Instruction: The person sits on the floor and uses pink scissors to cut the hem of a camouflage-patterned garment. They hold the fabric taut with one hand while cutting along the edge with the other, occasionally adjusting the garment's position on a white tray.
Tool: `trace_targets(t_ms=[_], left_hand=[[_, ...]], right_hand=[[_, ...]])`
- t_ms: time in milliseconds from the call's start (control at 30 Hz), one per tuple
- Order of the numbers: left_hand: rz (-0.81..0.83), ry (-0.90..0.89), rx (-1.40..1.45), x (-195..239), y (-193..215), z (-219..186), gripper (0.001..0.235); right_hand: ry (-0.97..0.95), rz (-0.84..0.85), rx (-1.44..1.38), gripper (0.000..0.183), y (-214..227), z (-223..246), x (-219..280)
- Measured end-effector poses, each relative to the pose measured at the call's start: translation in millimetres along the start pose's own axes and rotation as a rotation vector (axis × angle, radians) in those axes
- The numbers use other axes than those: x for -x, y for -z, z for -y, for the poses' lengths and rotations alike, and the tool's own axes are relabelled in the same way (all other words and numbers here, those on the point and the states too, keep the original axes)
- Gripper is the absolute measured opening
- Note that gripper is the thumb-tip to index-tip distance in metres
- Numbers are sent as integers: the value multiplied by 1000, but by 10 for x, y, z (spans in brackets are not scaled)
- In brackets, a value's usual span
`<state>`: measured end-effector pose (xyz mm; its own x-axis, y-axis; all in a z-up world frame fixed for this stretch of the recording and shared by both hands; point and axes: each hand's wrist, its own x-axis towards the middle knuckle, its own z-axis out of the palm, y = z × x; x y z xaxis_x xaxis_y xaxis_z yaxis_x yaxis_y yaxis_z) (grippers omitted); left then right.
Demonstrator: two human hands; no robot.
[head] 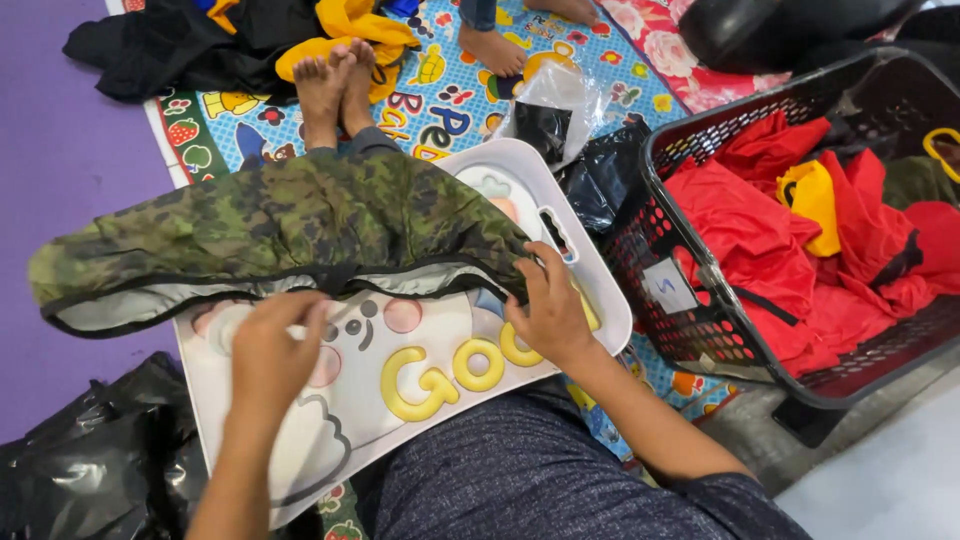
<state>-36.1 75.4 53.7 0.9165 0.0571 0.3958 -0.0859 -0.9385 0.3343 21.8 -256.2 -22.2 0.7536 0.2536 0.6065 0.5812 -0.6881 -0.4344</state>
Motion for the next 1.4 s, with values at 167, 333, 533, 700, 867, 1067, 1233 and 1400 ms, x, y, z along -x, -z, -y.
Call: trace_targets(t_ms=[167,333,533,700,867,1067,1233,1400], left_hand=[[534,571,747,-101,-1014,-664,30],[321,1009,1345,-305,-1466,-836,34],[-22,940,1318,-405,-1303,-828,33],[153,637,773,-293,-1426,-516,41],[432,503,588,-245,-1454,-380,60],[562,-81,207,-143,-1227,-704,49],[508,-174,341,-77,-1219,-543,41],[435,-171,357,39,-1416,-478,44]], right_hand=[[-4,47,-9,58,-28,144,72],[2,67,-142,69,111,215,44],[-101,206,-129,66,96,-197,73],[-47,143,-243,47,454,-602,-83],[-165,-119,-133,36,689,-1170,67],[-529,-20,-626,61,268,-1662,943],[-806,64,-287,37,-328,-2167,2102],[-428,477,240,56,-425,-1654,2465]])
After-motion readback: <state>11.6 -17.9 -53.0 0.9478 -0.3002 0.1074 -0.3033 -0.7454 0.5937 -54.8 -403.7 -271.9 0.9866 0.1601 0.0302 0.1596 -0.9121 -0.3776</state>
